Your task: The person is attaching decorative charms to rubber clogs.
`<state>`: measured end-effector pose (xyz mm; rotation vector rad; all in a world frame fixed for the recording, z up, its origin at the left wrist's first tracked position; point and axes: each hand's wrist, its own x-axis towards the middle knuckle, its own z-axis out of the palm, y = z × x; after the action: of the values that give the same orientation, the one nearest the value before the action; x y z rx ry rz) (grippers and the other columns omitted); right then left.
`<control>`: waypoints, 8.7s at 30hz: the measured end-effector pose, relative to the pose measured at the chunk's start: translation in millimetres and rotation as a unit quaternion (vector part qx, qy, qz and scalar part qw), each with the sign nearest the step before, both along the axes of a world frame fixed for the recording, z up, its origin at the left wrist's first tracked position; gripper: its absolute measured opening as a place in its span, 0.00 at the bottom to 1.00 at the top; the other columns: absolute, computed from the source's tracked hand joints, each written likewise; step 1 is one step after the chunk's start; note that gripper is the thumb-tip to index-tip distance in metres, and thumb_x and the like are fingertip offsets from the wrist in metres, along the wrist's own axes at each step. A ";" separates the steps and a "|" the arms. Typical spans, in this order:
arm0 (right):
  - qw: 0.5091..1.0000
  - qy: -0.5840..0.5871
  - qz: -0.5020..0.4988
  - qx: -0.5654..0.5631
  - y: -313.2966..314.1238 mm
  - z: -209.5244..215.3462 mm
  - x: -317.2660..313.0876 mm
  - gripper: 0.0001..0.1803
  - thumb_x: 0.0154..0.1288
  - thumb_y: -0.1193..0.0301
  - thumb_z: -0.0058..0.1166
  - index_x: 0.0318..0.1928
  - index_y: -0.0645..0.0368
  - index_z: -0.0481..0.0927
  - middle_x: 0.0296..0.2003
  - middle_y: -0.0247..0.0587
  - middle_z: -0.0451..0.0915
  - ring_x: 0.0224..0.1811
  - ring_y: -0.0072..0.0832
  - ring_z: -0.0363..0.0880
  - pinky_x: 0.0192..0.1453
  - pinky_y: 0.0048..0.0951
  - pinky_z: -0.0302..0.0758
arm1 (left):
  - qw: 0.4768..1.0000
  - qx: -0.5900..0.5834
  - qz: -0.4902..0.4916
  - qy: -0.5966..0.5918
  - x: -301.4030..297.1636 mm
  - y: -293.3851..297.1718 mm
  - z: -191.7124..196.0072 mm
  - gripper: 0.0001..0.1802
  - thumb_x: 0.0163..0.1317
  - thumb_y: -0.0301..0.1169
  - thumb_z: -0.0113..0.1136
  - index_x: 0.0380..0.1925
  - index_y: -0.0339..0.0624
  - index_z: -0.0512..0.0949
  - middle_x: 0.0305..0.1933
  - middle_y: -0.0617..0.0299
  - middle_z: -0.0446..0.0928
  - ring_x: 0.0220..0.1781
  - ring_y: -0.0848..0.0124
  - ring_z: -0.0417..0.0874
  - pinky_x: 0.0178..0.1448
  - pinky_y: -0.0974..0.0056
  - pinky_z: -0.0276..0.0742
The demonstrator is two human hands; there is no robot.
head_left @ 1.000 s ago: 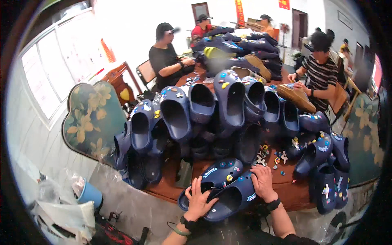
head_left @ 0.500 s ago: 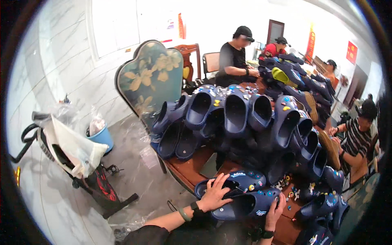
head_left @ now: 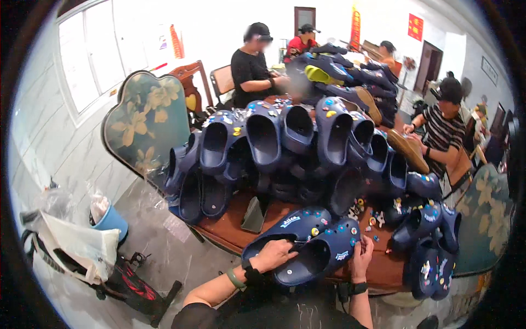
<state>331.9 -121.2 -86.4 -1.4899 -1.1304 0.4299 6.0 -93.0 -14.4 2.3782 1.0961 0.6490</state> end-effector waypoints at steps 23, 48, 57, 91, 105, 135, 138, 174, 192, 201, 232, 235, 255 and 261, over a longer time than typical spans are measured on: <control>0.979 0.008 0.191 0.069 -16.3 13.4 18.3 0.26 0.73 0.66 0.44 0.67 0.64 0.70 0.70 0.48 0.61 0.75 0.40 0.57 0.77 0.38 0.52 | 0.998 0.004 0.006 -0.067 22.0 -15.2 7.6 0.15 0.56 0.34 0.63 0.38 0.33 0.80 0.41 0.41 0.80 0.43 0.44 0.81 0.47 0.48 0.78; 0.992 0.025 0.124 -0.014 -22.9 12.8 -0.9 0.08 0.66 0.73 0.54 0.42 0.63 0.81 0.46 0.35 0.76 0.46 0.23 0.74 0.51 0.25 0.71 | 0.871 -0.014 0.489 -0.040 -354.3 196.5 170.2 0.24 0.57 0.31 0.72 0.52 0.31 0.78 0.45 0.58 0.84 0.44 0.68 0.84 0.48 0.62 0.80; 0.992 0.053 0.115 -0.028 -25.8 34.6 -8.7 0.06 0.61 0.76 0.58 0.39 0.64 0.81 0.42 0.40 0.80 0.46 0.31 0.78 0.53 0.30 0.73 | 0.896 0.005 0.439 -0.065 -344.7 220.6 153.7 0.38 0.52 0.34 0.73 0.60 0.28 0.68 0.56 0.46 0.78 0.57 0.57 0.80 0.63 0.59 0.73; 0.983 -0.082 0.166 0.001 -21.1 34.3 -17.4 0.05 0.61 0.74 0.62 0.35 0.62 0.82 0.37 0.45 0.83 0.42 0.40 0.82 0.49 0.35 0.78 | 0.978 0.071 0.105 -0.163 42.8 -12.3 -37.1 0.05 0.62 0.30 0.65 0.36 0.42 0.84 0.31 0.59 0.83 0.34 0.62 0.84 0.36 0.61 0.79; 0.992 -0.075 0.075 0.064 -33.4 42.1 -19.1 0.04 0.64 0.77 0.59 0.39 0.64 0.81 0.37 0.46 0.82 0.42 0.41 0.82 0.48 0.35 0.79 | 0.981 0.105 0.087 -0.137 48.1 -9.8 -33.2 0.02 0.60 0.27 0.65 0.32 0.41 0.84 0.29 0.58 0.80 0.31 0.59 0.81 0.36 0.60 0.77; 0.910 -0.089 -0.210 -0.346 -26.9 91.1 115.8 0.58 0.66 0.48 0.56 0.75 0.64 0.30 0.57 0.78 0.70 0.55 0.58 0.78 0.56 0.51 0.76 | 0.984 0.092 0.088 -0.123 44.7 -13.9 -39.2 0.05 0.65 0.26 0.61 0.34 0.36 0.82 0.30 0.55 0.79 0.31 0.62 0.79 0.34 0.60 0.72; 0.931 -0.117 -0.267 -0.221 -7.5 62.8 121.3 0.57 0.66 0.50 0.57 0.74 0.67 0.31 0.59 0.78 0.69 0.57 0.64 0.75 0.60 0.52 0.73 | 0.982 0.107 0.089 -0.124 44.6 -15.2 -40.5 0.04 0.65 0.25 0.62 0.34 0.36 0.82 0.30 0.55 0.79 0.30 0.61 0.79 0.34 0.61 0.72; 0.887 -0.368 0.258 0.103 -28.2 63.6 -79.7 0.34 0.57 0.57 0.66 0.60 0.62 0.73 0.58 0.47 0.71 0.61 0.45 0.67 0.70 0.48 0.65 | 0.993 -0.015 0.100 -0.053 -7.7 5.7 17.8 0.18 0.66 0.26 0.59 0.55 0.35 0.77 0.55 0.47 0.79 0.60 0.49 0.77 0.63 0.57 0.72; 0.929 -0.207 0.274 0.136 6.1 47.0 -80.1 0.23 0.54 0.74 0.69 0.48 0.54 0.72 0.45 0.42 0.74 0.51 0.45 0.72 0.65 0.49 0.62 | 0.949 -0.221 0.138 -0.175 69.7 -17.7 1.8 0.22 0.75 0.43 0.49 0.30 0.33 0.71 0.29 0.35 0.75 0.35 0.37 0.77 0.34 0.46 0.70; 0.906 -0.263 0.307 0.123 3.4 52.0 -77.9 0.21 0.52 0.77 0.67 0.43 0.53 0.69 0.40 0.38 0.73 0.46 0.41 0.72 0.57 0.45 0.62 | 0.954 -0.200 0.090 -0.206 59.7 -13.9 -10.5 0.20 0.74 0.40 0.52 0.30 0.32 0.71 0.29 0.36 0.72 0.33 0.38 0.75 0.34 0.50 0.70; 0.946 -0.234 0.163 0.157 -24.4 53.3 -41.9 0.19 0.51 0.75 0.70 0.42 0.56 0.76 0.36 0.41 0.76 0.37 0.41 0.76 0.48 0.42 0.73 | 0.977 0.118 0.178 0.014 75.0 -18.9 13.0 0.45 0.51 0.43 0.74 0.66 0.41 0.62 0.64 0.49 0.65 0.68 0.50 0.63 0.71 0.44 0.53; 0.993 -0.102 0.044 0.031 -16.9 52.0 -18.0 0.17 0.57 0.77 0.66 0.45 0.60 0.75 0.38 0.43 0.76 0.41 0.43 0.76 0.44 0.38 0.75 | 0.983 0.119 0.139 -0.023 71.8 -16.5 9.4 0.44 0.50 0.43 0.74 0.65 0.41 0.63 0.64 0.49 0.65 0.67 0.49 0.64 0.71 0.44 0.54; 0.963 -0.035 0.230 -0.134 67.1 70.0 -38.4 0.12 0.74 0.66 0.47 0.48 0.63 0.74 0.43 0.53 0.78 0.48 0.45 0.78 0.52 0.40 0.73 | 0.982 0.128 0.136 -0.033 72.1 -9.6 15.7 0.41 0.49 0.43 0.75 0.61 0.40 0.67 0.60 0.49 0.68 0.64 0.49 0.67 0.68 0.46 0.58; 0.944 -0.160 0.284 0.051 66.6 57.5 -32.3 0.11 0.66 0.79 0.41 0.45 0.62 0.76 0.43 0.49 0.76 0.51 0.46 0.74 0.60 0.39 0.70 | 0.983 0.123 0.128 -0.044 71.7 -15.8 10.3 0.42 0.51 0.46 0.73 0.61 0.40 0.66 0.59 0.48 0.67 0.64 0.49 0.66 0.68 0.45 0.56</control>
<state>299.7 -54.6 -28.9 -1.1477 -1.8275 0.5197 77.7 -108.8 -4.2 2.4020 1.3649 1.0222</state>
